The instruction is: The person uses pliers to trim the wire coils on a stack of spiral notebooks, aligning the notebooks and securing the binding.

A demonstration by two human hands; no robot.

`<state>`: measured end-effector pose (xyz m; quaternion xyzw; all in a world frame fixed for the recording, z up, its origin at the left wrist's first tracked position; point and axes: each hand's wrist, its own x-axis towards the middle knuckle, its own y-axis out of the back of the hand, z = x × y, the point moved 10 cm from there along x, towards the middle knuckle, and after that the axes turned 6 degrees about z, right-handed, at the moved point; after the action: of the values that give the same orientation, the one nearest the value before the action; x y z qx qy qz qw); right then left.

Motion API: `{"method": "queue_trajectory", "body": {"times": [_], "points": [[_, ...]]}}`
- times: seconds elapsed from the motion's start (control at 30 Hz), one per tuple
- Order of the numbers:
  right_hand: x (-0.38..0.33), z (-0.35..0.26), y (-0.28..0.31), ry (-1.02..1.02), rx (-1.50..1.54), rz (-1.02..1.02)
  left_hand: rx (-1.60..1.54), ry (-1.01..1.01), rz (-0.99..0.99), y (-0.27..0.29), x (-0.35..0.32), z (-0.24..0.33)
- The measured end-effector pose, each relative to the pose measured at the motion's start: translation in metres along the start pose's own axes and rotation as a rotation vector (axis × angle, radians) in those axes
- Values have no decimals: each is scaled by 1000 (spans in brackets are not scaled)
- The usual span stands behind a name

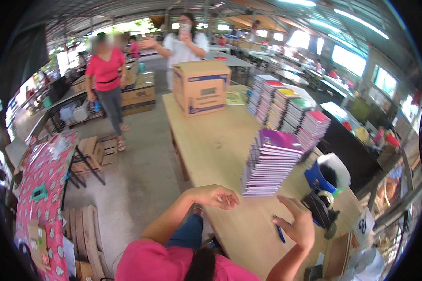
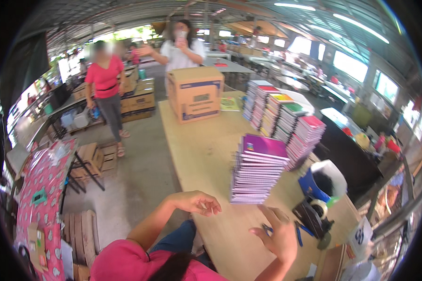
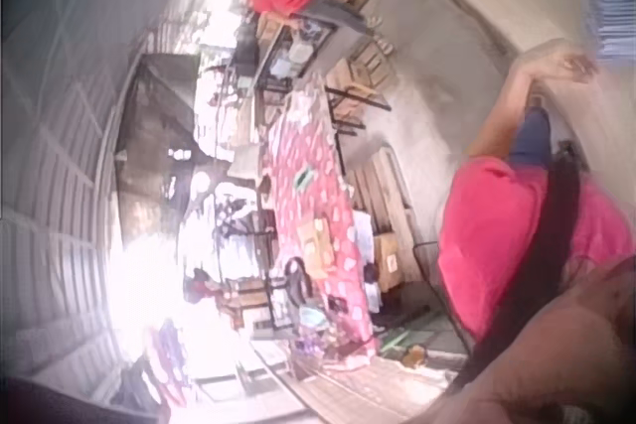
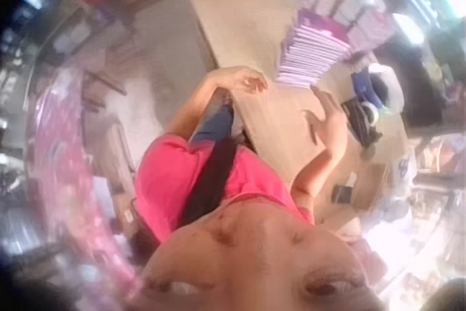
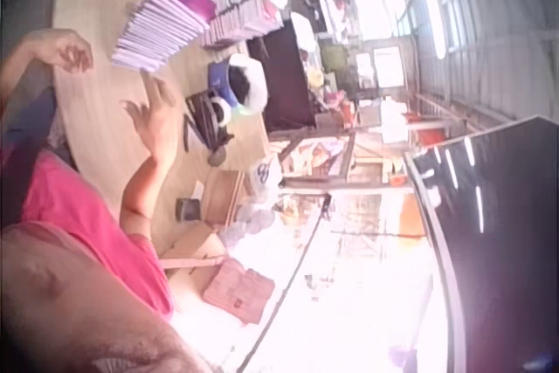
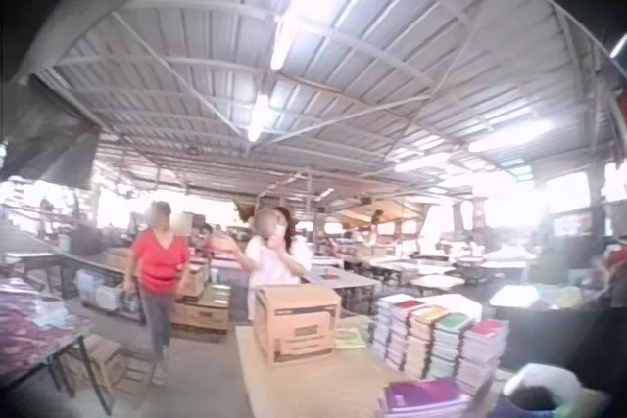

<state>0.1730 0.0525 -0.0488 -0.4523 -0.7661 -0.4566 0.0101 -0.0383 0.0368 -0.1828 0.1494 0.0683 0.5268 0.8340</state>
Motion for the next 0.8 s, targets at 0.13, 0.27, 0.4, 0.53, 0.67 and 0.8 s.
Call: {"method": "queue_trajectory", "body": {"times": [0.13,0.27,0.4,0.53,0.67,0.8], "points": [[-26,-127,46,641,815,-18,-42,-133,-72,-4,-22,70],[-33,-208,14,1021,1071,-458,-177,-820,-348,-53,-105,192],[-16,-225,-46,1052,1016,-702,-255,-911,-813,-57,-165,190],[1,-191,-128,821,506,-721,-327,-798,-643,-23,-168,169],[-3,-33,-229,209,-187,-738,-254,-430,-392,-12,-133,1],[-9,5,-258,86,-201,-838,875,522,204,60,-151,-126]]}}
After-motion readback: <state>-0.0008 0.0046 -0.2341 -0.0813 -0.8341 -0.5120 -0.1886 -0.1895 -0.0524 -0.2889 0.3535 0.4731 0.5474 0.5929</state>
